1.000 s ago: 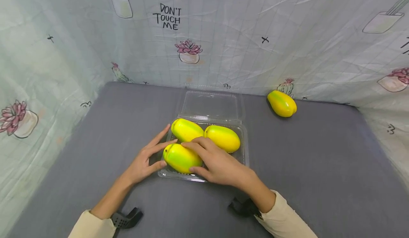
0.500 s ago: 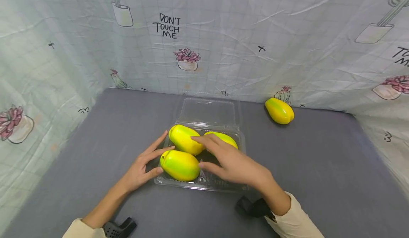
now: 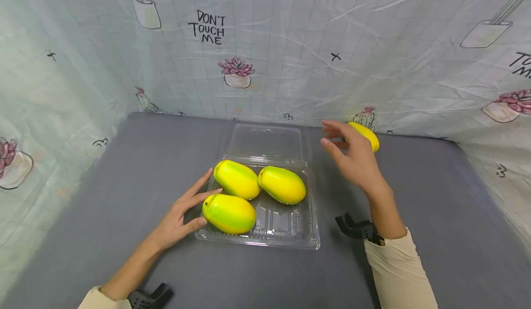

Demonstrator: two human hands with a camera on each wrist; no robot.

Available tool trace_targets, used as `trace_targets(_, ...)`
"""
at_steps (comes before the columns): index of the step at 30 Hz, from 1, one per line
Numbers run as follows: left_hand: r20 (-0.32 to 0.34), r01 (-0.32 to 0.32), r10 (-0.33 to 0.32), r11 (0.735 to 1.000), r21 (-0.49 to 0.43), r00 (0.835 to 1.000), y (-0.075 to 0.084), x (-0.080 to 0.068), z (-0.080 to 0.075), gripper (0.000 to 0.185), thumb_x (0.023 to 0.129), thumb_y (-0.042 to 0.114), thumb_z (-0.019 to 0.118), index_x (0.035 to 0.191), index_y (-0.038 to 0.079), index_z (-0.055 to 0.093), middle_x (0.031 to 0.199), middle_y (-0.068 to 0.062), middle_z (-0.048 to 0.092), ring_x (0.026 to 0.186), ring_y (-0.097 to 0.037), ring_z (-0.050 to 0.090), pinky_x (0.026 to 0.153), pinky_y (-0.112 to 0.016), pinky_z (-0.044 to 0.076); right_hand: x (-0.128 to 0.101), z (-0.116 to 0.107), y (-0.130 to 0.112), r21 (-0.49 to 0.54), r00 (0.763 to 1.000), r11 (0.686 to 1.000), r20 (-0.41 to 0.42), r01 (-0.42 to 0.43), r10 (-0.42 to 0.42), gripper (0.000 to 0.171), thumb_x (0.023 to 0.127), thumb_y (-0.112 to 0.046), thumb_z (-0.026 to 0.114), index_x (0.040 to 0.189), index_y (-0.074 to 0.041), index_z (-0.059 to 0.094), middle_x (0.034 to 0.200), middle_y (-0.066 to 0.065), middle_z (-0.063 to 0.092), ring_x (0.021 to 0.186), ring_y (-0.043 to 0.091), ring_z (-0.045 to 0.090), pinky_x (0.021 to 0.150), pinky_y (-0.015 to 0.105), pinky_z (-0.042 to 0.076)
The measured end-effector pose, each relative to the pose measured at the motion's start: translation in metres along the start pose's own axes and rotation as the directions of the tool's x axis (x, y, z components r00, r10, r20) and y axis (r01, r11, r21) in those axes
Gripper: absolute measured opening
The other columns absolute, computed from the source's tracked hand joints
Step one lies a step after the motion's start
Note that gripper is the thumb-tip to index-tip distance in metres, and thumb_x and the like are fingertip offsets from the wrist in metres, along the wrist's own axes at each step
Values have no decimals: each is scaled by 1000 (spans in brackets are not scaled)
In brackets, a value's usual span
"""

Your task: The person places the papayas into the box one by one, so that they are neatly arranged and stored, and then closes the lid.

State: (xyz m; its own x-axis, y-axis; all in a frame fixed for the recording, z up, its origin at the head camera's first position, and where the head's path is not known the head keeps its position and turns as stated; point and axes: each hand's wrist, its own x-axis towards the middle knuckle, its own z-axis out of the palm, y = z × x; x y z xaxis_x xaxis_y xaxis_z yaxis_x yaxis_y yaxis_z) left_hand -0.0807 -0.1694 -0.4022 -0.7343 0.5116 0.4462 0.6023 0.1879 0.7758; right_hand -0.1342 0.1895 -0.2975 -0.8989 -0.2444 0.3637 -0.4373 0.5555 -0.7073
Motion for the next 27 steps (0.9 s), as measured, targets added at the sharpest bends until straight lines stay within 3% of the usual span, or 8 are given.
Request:
trace_targets(8, 10, 3, -3, 1000, 19, 1000, 0, 3, -1, 48, 86, 28, 58, 123, -2, 50, 142, -26, 17, 127, -45, 17, 95, -61, 17, 6, -6, 58, -46, 985, 996, -159, -82, 74, 38, 86, -22, 58, 124, -16, 52, 118, 2, 52, 103, 19, 52, 85, 36, 43)
trace_targets(15, -8, -5, 5, 1000, 6, 1000, 2, 0, 1, 47, 86, 28, 57, 123, -2, 50, 141, -27, 17, 127, -45, 17, 96, -60, 18, 8, -7, 91, -92, 965, 984, -231, -149, 125, 40, 87, -23, 58, 124, -9, 52, 122, 8, 48, 112, 26, 44, 91, 42, 37)
trace_targets(22, -17, -40, 40, 999, 10, 999, 1, -2, -1, 47, 87, 27, 57, 124, 0, 50, 141, -27, 18, 128, -42, 18, 103, -39, 19, 2, -15, 116, -36, 918, 963, -311, -269, 245, 41, 88, -26, 56, 124, -7, 51, 123, 7, 47, 116, 22, 41, 94, 39, 36)
trace_targets(25, -14, -34, 34, 999, 13, 999, 1, -1, -1, 46, 87, 28, 57, 124, 0, 50, 141, -26, 18, 128, -42, 18, 103, -39, 19, 0, -19, 123, -17, 900, 957, -346, -289, 266, 43, 87, -28, 56, 124, -7, 50, 125, 7, 46, 117, 22, 41, 94, 38, 35)
trace_targets(27, -10, -20, 20, 1000, 13, 1000, 2, 1, -1, 47, 87, 29, 56, 124, 0, 50, 142, -26, 18, 128, -43, 17, 102, -46, 19, -1, -21, 128, -27, 892, 956, -369, -293, 263, 44, 87, -29, 56, 124, -8, 51, 125, 7, 47, 116, 22, 41, 94, 37, 35)
